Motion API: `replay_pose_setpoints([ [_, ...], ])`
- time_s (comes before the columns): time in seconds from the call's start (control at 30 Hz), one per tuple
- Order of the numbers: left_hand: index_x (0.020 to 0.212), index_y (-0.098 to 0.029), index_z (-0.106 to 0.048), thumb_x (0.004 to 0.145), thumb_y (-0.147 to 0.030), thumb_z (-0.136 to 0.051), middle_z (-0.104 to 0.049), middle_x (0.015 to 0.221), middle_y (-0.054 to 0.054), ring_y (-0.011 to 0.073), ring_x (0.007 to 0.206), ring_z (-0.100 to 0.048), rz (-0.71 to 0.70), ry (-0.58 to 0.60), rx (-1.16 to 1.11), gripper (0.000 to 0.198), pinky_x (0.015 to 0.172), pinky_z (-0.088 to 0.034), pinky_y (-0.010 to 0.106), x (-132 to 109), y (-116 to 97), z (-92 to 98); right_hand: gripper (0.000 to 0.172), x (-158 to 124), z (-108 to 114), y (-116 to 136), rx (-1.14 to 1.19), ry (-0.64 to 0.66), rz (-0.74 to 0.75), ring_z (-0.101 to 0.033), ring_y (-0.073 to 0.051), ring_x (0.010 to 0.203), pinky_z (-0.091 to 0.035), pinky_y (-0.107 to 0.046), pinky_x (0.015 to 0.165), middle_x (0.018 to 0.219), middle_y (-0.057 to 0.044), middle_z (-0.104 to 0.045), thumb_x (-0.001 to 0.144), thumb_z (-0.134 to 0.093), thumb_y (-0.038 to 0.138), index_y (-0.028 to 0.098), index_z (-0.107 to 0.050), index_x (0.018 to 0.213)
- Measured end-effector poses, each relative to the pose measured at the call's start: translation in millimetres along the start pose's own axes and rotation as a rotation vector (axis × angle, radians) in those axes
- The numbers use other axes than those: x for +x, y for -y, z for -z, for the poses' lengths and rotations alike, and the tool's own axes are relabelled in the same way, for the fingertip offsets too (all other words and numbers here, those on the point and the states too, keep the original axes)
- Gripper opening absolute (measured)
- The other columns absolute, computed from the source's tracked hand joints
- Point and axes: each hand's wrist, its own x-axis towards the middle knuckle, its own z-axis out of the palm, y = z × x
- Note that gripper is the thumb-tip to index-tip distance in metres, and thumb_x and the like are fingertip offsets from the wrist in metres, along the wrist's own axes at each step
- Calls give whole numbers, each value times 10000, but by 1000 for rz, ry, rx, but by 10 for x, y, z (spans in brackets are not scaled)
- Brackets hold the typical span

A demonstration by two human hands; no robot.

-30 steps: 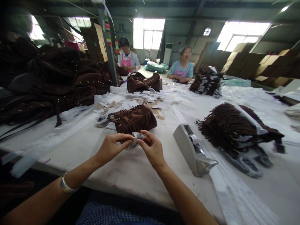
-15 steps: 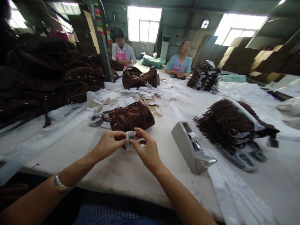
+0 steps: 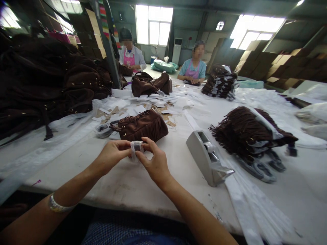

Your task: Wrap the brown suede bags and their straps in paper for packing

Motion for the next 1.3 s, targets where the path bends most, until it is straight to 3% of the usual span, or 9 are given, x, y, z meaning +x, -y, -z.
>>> replay_pose_setpoints([
  [0.4,807,-135,-759,638,-277,-799,-749,794,56,185,743,-676,159,40,-224,225,742,-545,288,-54,30,154,639,-130,-143,3,-160,39,157,-675,-220,1100,-505,-351,1005,1192,-21,-712,831,-724,253,291,-481,1421],
  [0.57,795,-135,-760,632,-262,-801,-741,759,44,152,681,-664,156,31,-192,211,704,-541,262,-82,28,188,629,-75,-171,18,-23,45,48,-703,-224,1017,-485,-393,1020,1020,20,-765,781,-768,268,301,-537,1366],
  [0.73,909,-128,-758,695,-327,-799,-759,904,90,190,795,-702,160,140,-259,295,813,-558,319,-62,97,243,670,31,-168,62,80,71,-102,-706,-221,889,-503,-411,962,902,13,-780,683,-817,237,237,-585,1311],
  [0.8,999,-134,-747,780,-385,-738,-756,964,100,200,849,-702,101,150,-243,333,857,-554,342,-79,132,248,688,68,-159,50,138,73,-176,-696,-205,796,-538,-386,867,867,-1,-780,664,-821,242,209,-587,1311],
  [0.87,1050,-154,-739,847,-420,-670,-747,1016,99,209,903,-691,-47,47,-88,341,861,-551,341,-117,183,236,708,100,-153,16,242,66,-257,-692,-197,753,-549,-367,810,846,-14,-777,645,-829,259,184,-589,1306],
  [0.97,1094,-194,-728,864,-411,-657,-701,1176,97,223,991,-669,-321,-108,254,324,808,-555,311,-179,301,190,711,125,-160,-49,435,38,-358,-711,-217,823,-545,-380,848,887,-37,-774,621,-849,306,161,-603,1273],
  [1.07,1199,-222,-669,836,-383,-701,-654,1278,95,235,1057,-655,-486,-122,455,398,795,-560,311,-206,429,106,645,114,-189,-87,591,40,-394,-713,-226,915,-540,-366,887,1006,-76,-761,626,-856,360,152,-644,1198],
  [1.17,1214,-229,-631,852,-342,-685,-677,1229,83,235,1089,-647,-540,-201,544,382,866,-545,330,-210,498,-17,555,71,-211,-76,708,35,-421,-709,-209,945,-543,-320,892,1044,-85,-749,638,-854,396,161,-678,1110],
  [1.3,1165,-222,-616,861,-351,-670,-714,1053,55,205,899,-675,-482,-267,566,335,818,-539,322,-261,479,-207,527,-15,-184,-18,748,-53,-483,-705,-200,963,-553,-299,892,1054,-77,-741,658,-845,401,168,-678,1100],
])
